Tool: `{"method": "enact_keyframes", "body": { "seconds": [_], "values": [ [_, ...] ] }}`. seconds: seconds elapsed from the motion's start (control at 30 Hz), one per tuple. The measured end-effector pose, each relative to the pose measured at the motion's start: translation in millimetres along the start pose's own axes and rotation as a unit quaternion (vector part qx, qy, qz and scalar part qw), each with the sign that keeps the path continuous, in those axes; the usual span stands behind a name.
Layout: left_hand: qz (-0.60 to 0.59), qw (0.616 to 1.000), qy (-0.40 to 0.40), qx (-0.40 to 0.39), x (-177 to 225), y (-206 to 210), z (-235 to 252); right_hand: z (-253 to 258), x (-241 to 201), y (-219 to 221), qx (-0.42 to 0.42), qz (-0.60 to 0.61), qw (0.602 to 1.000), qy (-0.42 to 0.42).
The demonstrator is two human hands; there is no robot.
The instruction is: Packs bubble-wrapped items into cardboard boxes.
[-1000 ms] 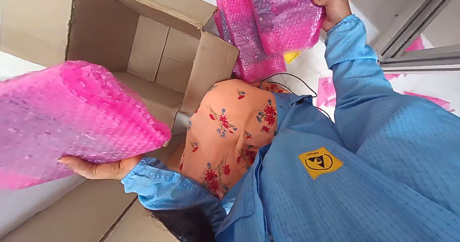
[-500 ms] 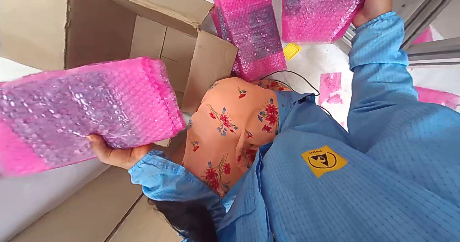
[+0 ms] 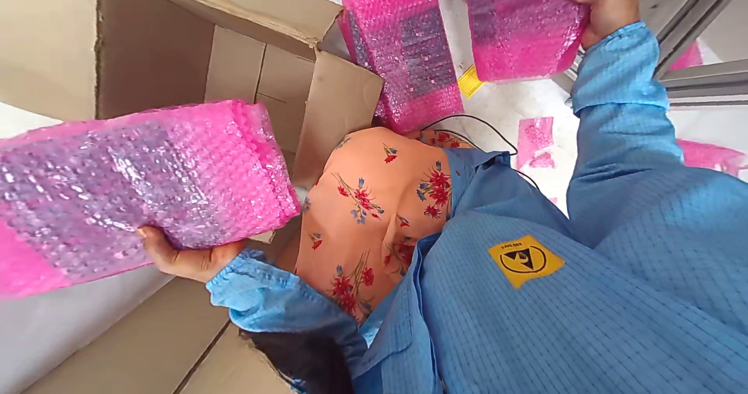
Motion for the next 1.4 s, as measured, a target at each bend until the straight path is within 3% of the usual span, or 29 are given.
{"method": "enact_keyframes", "body": {
  "seconds": [0.27, 0.7, 1.0, 1.17, 1.23, 1.3, 1.4],
  "values": [
    [-0.003, 1.0, 0.001, -0.01, -1, 3, 1, -29, 32, 0, -0.053, -0.173, 0.979, 0.09],
    [-0.002, 1.0, 0.007, -0.03, 0, 4, 1, -21, 111, 25, -0.065, -0.104, 0.979, 0.163],
    [0.006, 1.0, 0.008, -0.019, 1, 4, -2, -6, 124, 25, -0.059, -0.198, 0.965, 0.159],
    [-0.004, 1.0, 0.007, -0.021, 1, 4, -2, -4, 114, 38, -0.036, -0.243, 0.96, 0.131],
    [-0.01, 1.0, 0.005, -0.024, 2, 4, -2, -9, 103, 45, -0.013, -0.362, 0.928, 0.083],
    [-0.013, 0.999, 0.002, -0.029, 2, 4, -2, -20, 84, 61, -0.008, -0.489, 0.872, -0.019],
    [-0.007, 1.0, 0.002, -0.026, 4, 5, -5, -42, 78, 97, -0.11, -0.53, 0.836, -0.095]
  ]
}}
Point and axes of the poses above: each hand's wrist, its own z-axis towards the middle knuckle, its own y-axis out of the palm, x = y × z, the point moved 3 cm from there along z, towards the middle knuckle, and after that the axes turned 6 degrees about z, right-handed, at the moved point
